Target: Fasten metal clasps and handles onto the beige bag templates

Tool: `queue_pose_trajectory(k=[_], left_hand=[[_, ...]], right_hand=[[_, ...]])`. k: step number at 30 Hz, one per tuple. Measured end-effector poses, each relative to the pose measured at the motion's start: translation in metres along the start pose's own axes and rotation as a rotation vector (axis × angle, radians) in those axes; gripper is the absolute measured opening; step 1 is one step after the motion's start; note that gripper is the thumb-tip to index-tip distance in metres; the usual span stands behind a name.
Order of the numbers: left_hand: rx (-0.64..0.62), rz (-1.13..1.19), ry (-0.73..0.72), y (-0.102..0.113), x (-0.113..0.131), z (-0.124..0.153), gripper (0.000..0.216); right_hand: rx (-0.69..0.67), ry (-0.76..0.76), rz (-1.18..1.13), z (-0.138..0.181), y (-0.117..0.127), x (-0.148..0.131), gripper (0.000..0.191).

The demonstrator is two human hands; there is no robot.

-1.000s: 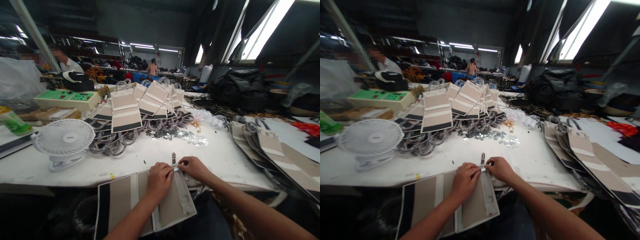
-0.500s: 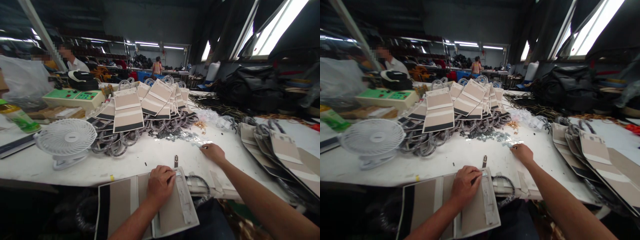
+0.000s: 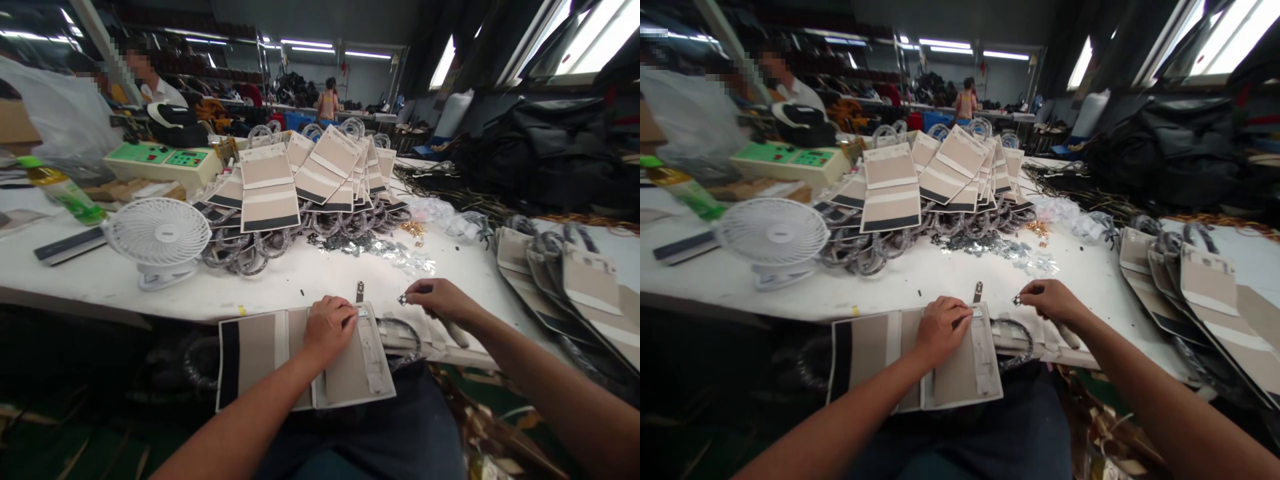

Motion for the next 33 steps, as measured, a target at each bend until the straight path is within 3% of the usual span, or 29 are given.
queue_pose_trajectory(k=[4, 8, 15, 25, 33], left_hand=[[-0.012, -0.003, -0.001, 0.0, 0.001, 0.001, 0.014], [-0.008, -0.005, 0.003, 0.0, 0.001, 0.003, 0.014], [-0.025, -0.014, 0.018, 0.001, 0.003, 0.004, 0.011], [-0.017, -0.028, 0.003, 0.0, 0.003, 0.004, 0.012], [-0.029, -0.024, 0.007, 0.001, 0.003, 0.004, 0.013]], right_hand=[[-0.179, 0.202, 0.084, 0.043, -0.058, -0.049, 0.021], [-0.189, 0.316, 0.192, 0.05, -0.087, -0.073, 0.023], [-0.164, 0.322, 0.364, 0.049, -0.089, -0.079, 0.021], [0.024, 0.276, 0.525, 0.055, -0.102, -0.065, 0.014], [0.03, 0.241, 0.565, 0.062, -0.099, -0.066, 0.016]])
Point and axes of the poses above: each hand's wrist, its own z-axis away from the middle knuckle, its own y-axis out of the back of the hand, x = y × z, the point moved 4 cm from there along -z, towards the middle knuckle, and after that the axes turned 15 degrees about z, right-handed, at the moved point
